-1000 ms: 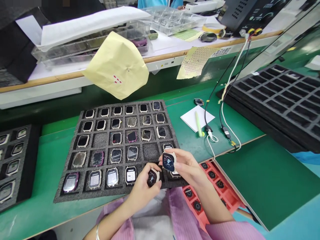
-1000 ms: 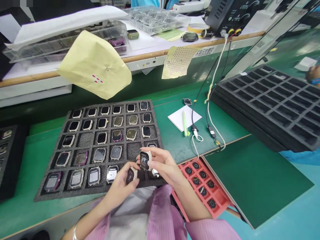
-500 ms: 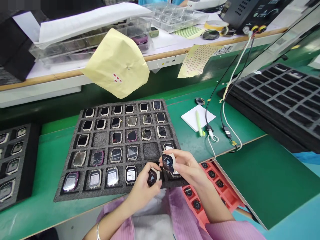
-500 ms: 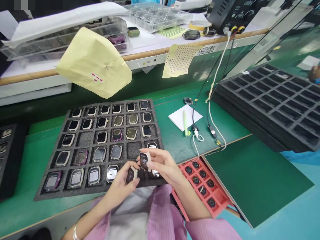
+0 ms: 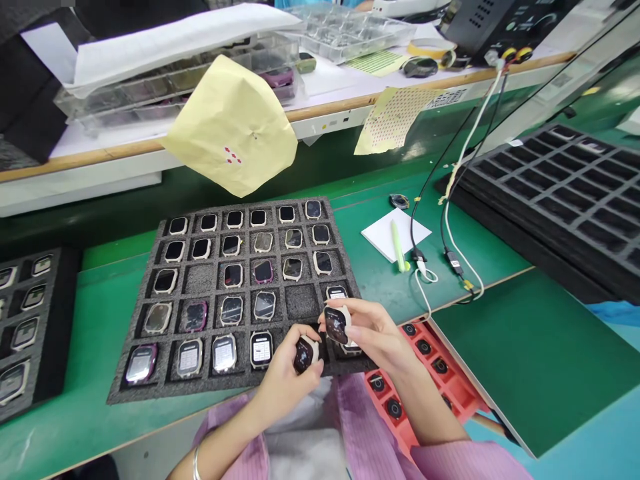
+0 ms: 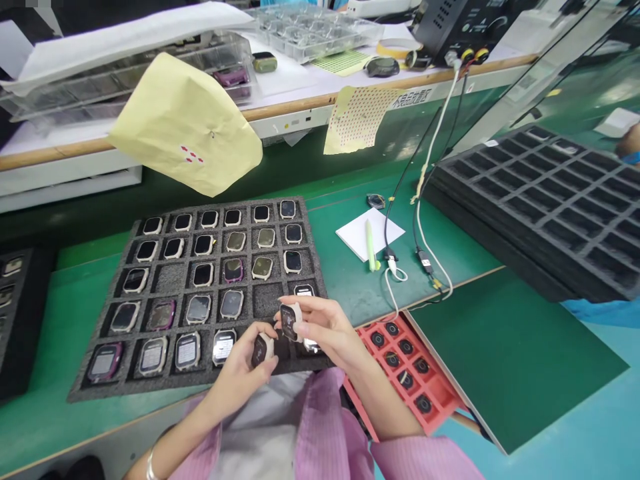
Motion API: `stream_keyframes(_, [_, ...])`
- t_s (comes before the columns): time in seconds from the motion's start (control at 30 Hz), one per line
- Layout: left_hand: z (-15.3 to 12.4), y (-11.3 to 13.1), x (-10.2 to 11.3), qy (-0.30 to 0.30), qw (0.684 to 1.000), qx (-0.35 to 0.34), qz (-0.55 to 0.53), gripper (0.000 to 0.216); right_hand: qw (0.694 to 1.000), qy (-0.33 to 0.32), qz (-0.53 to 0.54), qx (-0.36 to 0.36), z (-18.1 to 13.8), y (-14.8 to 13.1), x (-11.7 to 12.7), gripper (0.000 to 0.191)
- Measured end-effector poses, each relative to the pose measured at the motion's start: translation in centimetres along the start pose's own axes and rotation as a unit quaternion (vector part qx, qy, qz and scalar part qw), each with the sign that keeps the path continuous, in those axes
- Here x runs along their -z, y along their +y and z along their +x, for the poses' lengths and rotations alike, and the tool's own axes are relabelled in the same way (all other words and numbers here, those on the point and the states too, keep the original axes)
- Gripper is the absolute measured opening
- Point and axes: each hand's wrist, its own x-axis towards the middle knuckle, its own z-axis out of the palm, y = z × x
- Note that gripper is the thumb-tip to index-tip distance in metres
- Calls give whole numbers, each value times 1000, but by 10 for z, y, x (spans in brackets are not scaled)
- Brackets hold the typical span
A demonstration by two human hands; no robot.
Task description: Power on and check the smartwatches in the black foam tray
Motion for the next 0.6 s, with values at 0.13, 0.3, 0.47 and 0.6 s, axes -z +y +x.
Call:
stream_keyframes(0.13, [0, 0, 0, 0, 1000, -1, 9, 24, 1000, 1, -6, -2, 0, 1, 1, 35])
stream_keyframes(0.3, [-2, 1, 1, -2, 1000, -8, 12, 24, 1000, 4, 4, 5, 1, 0, 2, 35])
stream_keyframes(0.47, [-1, 1, 1, -4, 1000, -7, 20, 24, 1000, 8, 3, 12, -1, 0, 2, 35])
stream_keyframes(0.6, [-1, 0, 1, 4, 1000, -17, 21, 23, 1000, -1, 8, 12, -2, 1, 4, 34])
